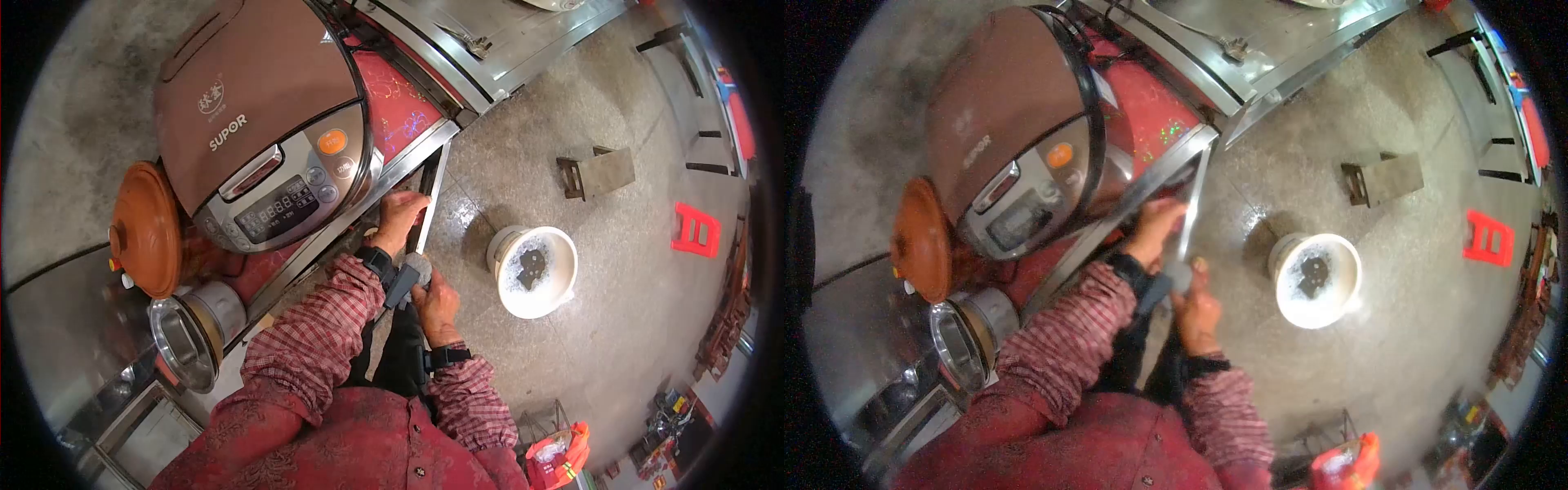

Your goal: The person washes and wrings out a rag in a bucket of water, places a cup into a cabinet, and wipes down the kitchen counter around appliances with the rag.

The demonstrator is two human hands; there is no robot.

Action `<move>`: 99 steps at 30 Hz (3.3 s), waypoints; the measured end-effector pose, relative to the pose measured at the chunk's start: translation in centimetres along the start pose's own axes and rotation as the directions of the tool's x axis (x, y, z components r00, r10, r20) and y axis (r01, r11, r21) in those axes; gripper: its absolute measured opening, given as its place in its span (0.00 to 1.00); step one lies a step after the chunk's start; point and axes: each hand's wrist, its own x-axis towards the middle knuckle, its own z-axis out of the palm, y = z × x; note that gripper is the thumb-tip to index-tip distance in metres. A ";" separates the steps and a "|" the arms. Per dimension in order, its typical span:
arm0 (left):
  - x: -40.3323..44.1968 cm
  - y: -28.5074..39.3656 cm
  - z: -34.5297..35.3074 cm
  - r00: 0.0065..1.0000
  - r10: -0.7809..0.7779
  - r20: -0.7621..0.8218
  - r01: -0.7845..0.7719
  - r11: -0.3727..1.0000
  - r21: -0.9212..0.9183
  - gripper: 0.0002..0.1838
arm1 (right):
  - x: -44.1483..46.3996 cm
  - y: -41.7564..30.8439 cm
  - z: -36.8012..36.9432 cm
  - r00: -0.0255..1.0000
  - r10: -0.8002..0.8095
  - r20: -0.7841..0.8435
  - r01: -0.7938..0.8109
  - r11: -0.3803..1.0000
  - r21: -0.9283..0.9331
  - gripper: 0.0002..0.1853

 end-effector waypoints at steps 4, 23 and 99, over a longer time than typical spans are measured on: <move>0.1 -0.3 -0.2 0.999 0.045 0.024 -0.045 0.999 -0.025 0.06 | 0.1 -0.3 -0.3 1.000 0.013 0.020 -0.013 1.000 -0.013 0.41; -9.4 -8.6 -8.0 0.994 0.098 0.054 -0.111 0.929 0.352 0.12 | 0.9 -0.4 -2.6 0.999 -0.016 0.032 0.017 1.000 -0.021 0.29; -9.7 -8.4 -2.7 0.994 0.095 0.050 -0.108 0.908 0.404 0.11 | -4.4 -0.5 -0.4 0.989 0.145 -0.001 -0.145 0.988 -0.044 0.32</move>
